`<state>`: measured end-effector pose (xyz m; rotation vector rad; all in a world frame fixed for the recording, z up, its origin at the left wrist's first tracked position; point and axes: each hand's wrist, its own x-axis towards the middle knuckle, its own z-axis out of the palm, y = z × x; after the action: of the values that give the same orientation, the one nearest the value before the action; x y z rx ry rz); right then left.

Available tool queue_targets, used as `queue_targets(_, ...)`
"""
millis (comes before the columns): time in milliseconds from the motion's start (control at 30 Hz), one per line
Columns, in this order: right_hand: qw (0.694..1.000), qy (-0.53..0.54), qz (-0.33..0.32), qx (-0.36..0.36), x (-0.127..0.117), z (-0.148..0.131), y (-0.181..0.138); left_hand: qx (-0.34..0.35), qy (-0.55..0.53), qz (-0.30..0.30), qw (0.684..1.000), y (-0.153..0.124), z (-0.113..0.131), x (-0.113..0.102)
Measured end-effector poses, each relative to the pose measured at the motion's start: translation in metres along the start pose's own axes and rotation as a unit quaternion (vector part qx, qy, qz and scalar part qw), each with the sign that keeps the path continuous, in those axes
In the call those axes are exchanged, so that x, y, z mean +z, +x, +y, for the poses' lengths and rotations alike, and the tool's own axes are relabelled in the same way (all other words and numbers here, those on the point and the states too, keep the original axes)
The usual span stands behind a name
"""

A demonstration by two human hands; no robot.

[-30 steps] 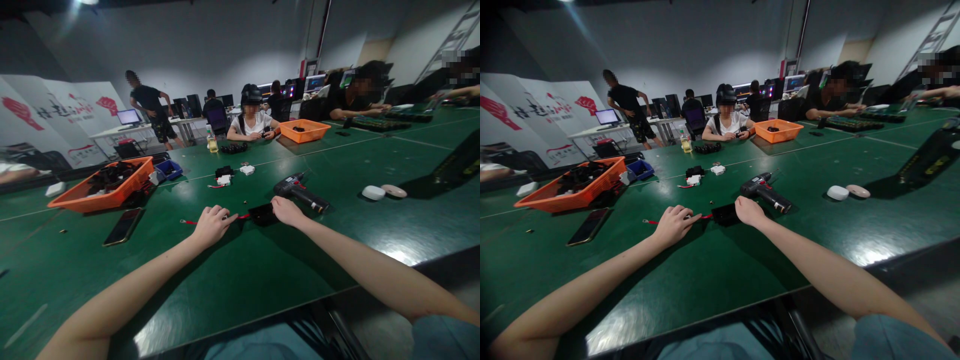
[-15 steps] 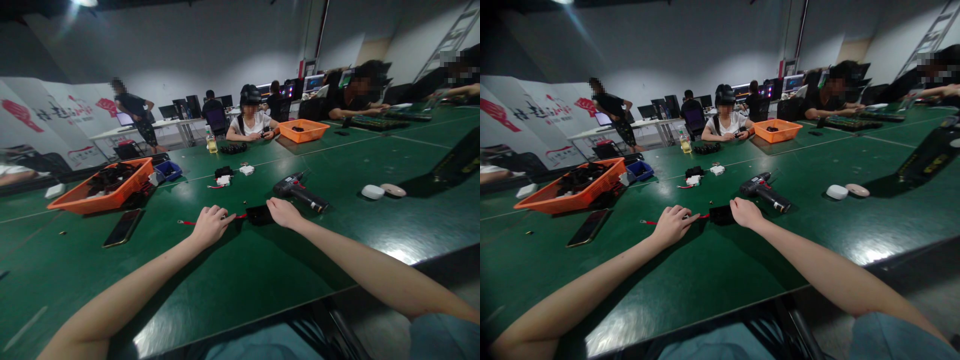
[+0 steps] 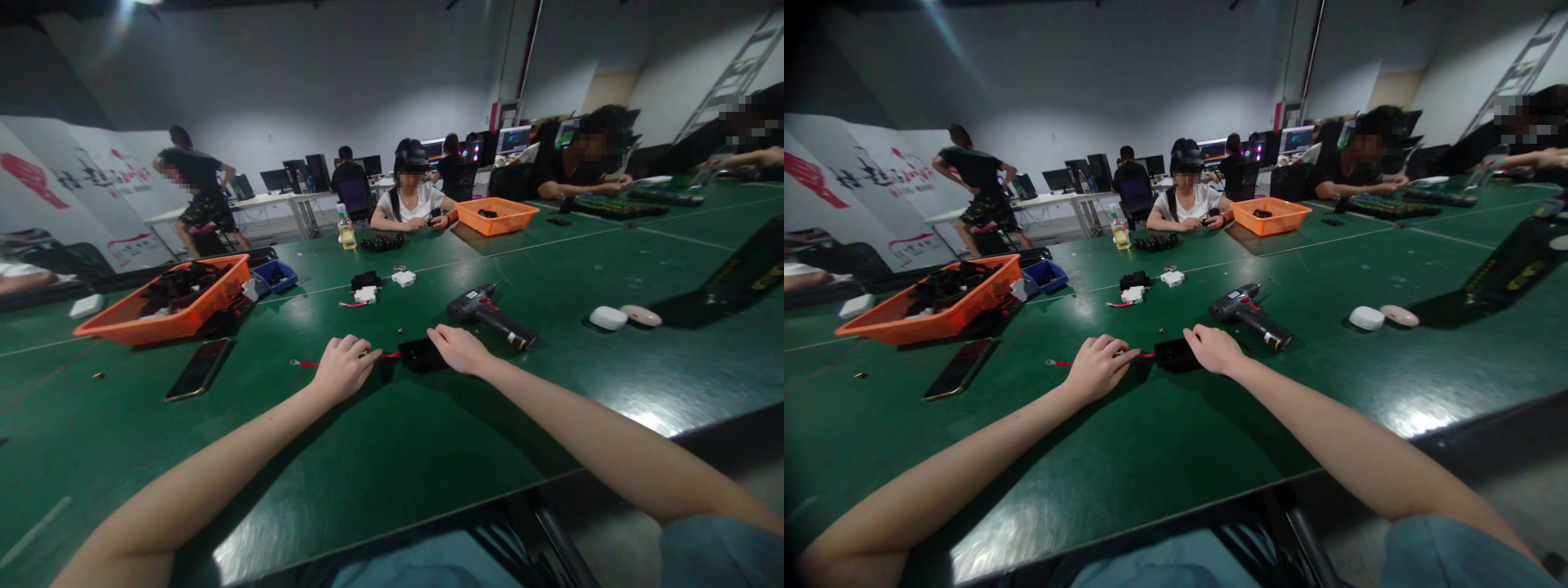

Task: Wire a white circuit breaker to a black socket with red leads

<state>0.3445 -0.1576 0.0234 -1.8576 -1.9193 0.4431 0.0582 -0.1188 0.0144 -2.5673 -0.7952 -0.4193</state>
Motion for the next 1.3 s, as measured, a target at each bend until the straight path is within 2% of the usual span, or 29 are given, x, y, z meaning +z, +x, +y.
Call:
queue_targets(167, 0.999, 0.042, -0.015, -0.024, -0.005, 0.005, -0.003, -0.031, -0.016, 0.025, 0.999, 0.001, 0.002, 0.005)
queue_targets(333, 0.996, 0.073, -0.007, -0.041, -0.006, 0.01, -0.002, -0.03, -0.005, 0.047, 0.998, 0.001, 0.002, 0.002)
queue_targets(533, 0.996, 0.025, 0.03, -0.084, -0.011, 0.015, 0.017, -0.016, 0.018, 0.043, 0.999, -0.004, 0.0, 0.003)
queue_targets(633, 0.996, -0.008, -0.008, -0.089, -0.016, 0.011, 0.041, -0.017, 0.019, 0.035, 0.999, -0.006, -0.001, 0.002)
queue_targets(733, 0.99, -0.023, -0.059, -0.125, -0.016, -0.002, 0.071, -0.017, 0.013, 0.027, 0.999, -0.007, -0.002, 0.001)
queue_targets(900, 0.975, -0.061, -0.142, -0.158, 0.005, -0.035, 0.114, -0.019, 0.008, 0.02, 1.0, -0.007, -0.002, -0.001)
queue_targets(967, 0.973, -0.082, -0.15, -0.156, 0.014, -0.041, 0.121, -0.019, 0.011, 0.021, 1.0, -0.008, -0.003, 0.0)
queue_targets(1033, 0.975, -0.1, -0.132, -0.15, 0.015, -0.038, 0.122, -0.018, 0.013, 0.022, 1.0, -0.008, -0.003, 0.0)
queue_targets(1133, 0.982, -0.108, -0.083, -0.131, -0.004, -0.018, 0.112, -0.017, 0.012, 0.019, 1.0, -0.008, -0.004, 0.001)
queue_targets(1300, 0.993, -0.058, 0.037, -0.098, -0.049, 0.027, 0.059, -0.02, 0.003, 0.014, 1.0, -0.006, -0.003, 0.0)
